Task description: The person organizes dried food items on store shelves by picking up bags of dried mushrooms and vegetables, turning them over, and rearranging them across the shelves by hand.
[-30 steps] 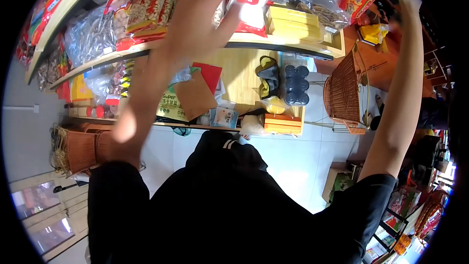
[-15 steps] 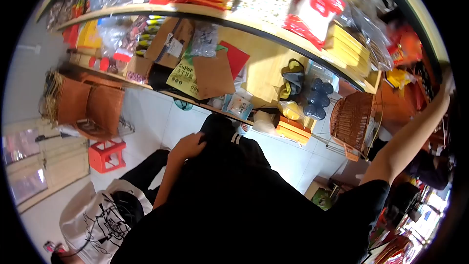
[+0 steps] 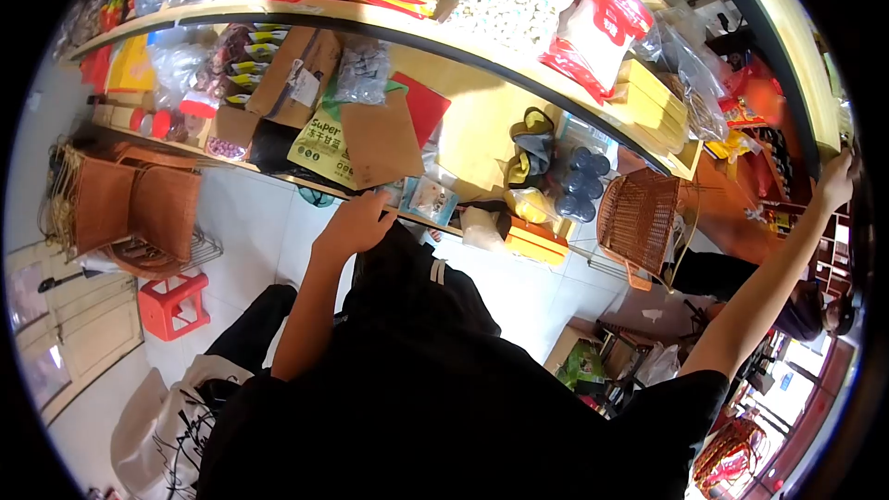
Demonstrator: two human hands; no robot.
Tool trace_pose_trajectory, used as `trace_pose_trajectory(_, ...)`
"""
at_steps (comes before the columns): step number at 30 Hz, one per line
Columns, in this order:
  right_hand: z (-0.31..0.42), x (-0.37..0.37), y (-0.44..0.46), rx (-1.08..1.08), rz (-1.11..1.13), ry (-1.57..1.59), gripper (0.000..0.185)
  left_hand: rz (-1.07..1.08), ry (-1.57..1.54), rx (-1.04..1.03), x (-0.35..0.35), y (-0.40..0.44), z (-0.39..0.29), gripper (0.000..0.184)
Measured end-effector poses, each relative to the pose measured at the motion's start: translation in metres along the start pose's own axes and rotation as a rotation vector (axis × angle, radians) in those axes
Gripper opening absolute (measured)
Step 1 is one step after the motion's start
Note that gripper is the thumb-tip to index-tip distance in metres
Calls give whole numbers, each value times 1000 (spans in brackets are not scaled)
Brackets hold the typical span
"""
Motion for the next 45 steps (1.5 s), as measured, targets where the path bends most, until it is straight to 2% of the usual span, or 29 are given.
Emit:
trace_pose_trajectory(2,-1,4,9,232,-14,-90,53,-54,-29,-67,2,10,2,34)
trace_pose_trajectory(3,-3,6,9,230,-17,-105,53,-82,-64,-142,2,11,1,35)
trace_pose_trajectory(6,26,11,-12,332,50,-84,45,-9,-54,-180,5,18,-2,38)
trace_pose_trajectory(9,66,17,-47,334,70,113,40,55,-36,-190,14,19,-1,38)
trace_pose_trajectory(10,87,25,-68,328,-69,-131,42,102,-32,-191,22,18,0,39)
trace_pose_trajectory(11,85,33,-74,228,-25,1,49,97,-35,-192,30,17,5,39)
trace_pose_trajectory(12,104,42,-109,208,-254,-235,41,97,-99,-217,37,14,10,39)
trace_pose_trajectory(13,103,43,-127,297,-261,97,36,91,-164,-243,47,16,14,39)
trace_pose_trajectory(14,109,46,-154,280,-229,-14,31,75,-171,-245,59,17,18,39)
trace_pose_trajectory(15,125,34,-194,117,-215,252,23,72,-232,-252,71,14,23,38)
trace_pose_trajectory(16,96,24,-219,297,-87,277,19,72,-290,-261,79,13,29,37)
trace_pose_trajectory(17,123,3,-269,227,101,380,12,36,-459,-343,81,17,43,33)
trace_pose_trajectory(18,159,-11,-315,404,153,120,11,34,-459,-351,89,17,48,33)
trace_pose_trajectory(19,169,-32,-360,35,344,396,13,0,-465,-337,105,19,51,31)
trace_pose_trajectory(20,147,-55,-403,195,518,107,14,-34,-472,-325,122,21,52,29)
trace_pose_trajectory(21,174,-70,-449,-357,820,420,17,-54,-473,-384,138,20,48,27)
trace_pose_trajectory(22,178,-85,-495,-275,1028,442,20,-103,-564,-366,151,17,45,26)
trace_pose_trajectory(24,190,-110,-589,-88,1442,508,33,-236,-583,-465,173,21,41,24)
trace_pose_trajectory(25,227,-105,-604,327,1730,212,42,-238,-581,-478,183,22,36,24)
trace_pose_trajectory(26,255,-93,-607,-167,2200,440,47,-286,-632,-493,194,20,32,22)
trace_pose_trajectory(28,251,-99,-622,-102,2190,547,51,-334,-679,-523,213,23,28,21)
trace_pose_trajectory(30,250,-108,-597,120,1801,290,46,-419,-660,-604,227,28,25,19)
trace_pose_trajectory(32,257,-117,-566,90,1671,40,40,-480,-628,-708,245,30,16,23)
trace_pose_trajectory(34,255,-121,-547,8,1590,125,39,-543,-598,-721,253,35,15,27)
trace_pose_trajectory(38,268,-123,-536,33,1591,195,39,-602,-621,-634,261,59,33,32)
trace_pose_trajectory(40,273,-123,-541,31,1640,186,40,-785,-343,-574,267,69,48,36)
trace_pose_trajectory(44,286,-120,-569,12,1781,172,42,-863,-343,-543,267,83,64,30)
trace_pose_trajectory(45,274,-125,-588,4,1806,305,42,-924,-337,-560,267,85,67,24)
Point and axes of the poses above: each hand's wrist, its own y-axis towards the middle knuckle, its own x-axis out of the back of the hand, z = x × y, the point moved 3 cm from there along y, towards the middle knuckle, and after that the axes turned 9 degrees about z, right-handed, at the moved point
